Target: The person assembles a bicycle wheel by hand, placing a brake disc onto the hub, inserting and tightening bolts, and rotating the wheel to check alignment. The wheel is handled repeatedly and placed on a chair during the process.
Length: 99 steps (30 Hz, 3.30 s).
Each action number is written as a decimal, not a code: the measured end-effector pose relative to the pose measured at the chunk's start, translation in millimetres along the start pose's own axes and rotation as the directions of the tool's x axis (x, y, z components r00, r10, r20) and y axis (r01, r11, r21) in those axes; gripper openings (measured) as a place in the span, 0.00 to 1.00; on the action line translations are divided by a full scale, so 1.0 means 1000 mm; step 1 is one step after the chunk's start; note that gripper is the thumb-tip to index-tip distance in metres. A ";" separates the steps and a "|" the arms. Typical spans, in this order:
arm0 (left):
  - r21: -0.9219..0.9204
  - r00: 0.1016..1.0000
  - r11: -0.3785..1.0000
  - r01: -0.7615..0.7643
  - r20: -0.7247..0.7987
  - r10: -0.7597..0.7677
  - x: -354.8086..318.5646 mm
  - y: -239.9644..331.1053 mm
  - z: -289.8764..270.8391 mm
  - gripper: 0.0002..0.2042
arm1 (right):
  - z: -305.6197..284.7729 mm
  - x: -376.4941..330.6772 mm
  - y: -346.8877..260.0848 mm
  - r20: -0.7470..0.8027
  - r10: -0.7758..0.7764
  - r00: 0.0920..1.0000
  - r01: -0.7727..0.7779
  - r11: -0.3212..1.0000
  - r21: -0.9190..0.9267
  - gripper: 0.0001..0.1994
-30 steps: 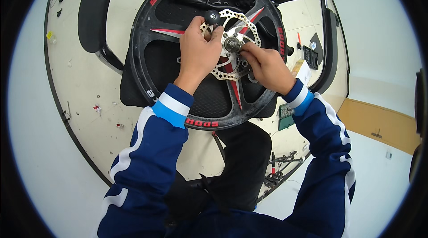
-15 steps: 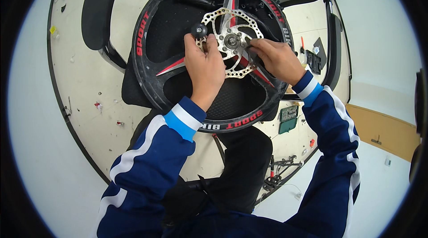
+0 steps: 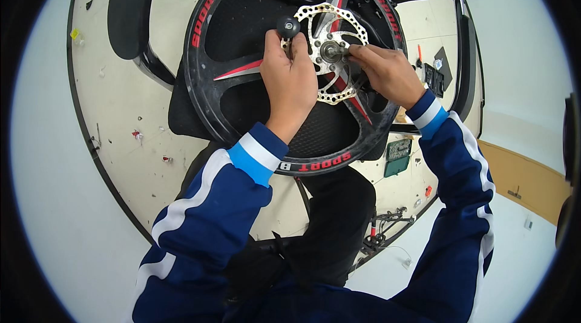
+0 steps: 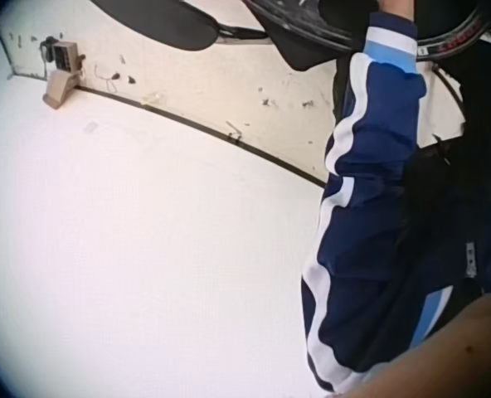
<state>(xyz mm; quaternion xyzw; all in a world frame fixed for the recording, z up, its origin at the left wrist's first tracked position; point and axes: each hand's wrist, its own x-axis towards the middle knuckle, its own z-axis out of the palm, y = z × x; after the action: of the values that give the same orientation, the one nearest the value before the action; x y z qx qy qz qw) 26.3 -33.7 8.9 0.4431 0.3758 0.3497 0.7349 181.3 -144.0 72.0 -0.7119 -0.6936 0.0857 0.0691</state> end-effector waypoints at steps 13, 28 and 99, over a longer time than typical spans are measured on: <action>0.128 0.992 0.984 -0.123 0.029 0.120 0.003 0.000 0.004 0.07 | -0.003 -0.005 0.016 0.076 -0.249 0.966 0.258 0.951 -0.170 0.19; 0.157 0.950 0.965 -0.208 -0.203 0.237 -0.005 -0.020 0.016 0.09 | 0.038 -0.016 -0.031 -0.266 0.163 0.950 -0.178 0.984 -0.030 0.15; 0.356 0.970 0.903 -0.240 0.042 0.241 0.007 0.018 -0.005 0.14 | -0.005 -0.018 -0.034 -0.055 -0.070 0.996 0.063 0.990 -0.123 0.12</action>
<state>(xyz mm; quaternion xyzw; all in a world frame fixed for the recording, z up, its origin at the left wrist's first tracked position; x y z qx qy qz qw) 21.7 -19.0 22.2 0.6120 0.3769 0.3639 0.5924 148.9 -160.5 85.2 -0.6936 -0.7184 0.0199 0.0493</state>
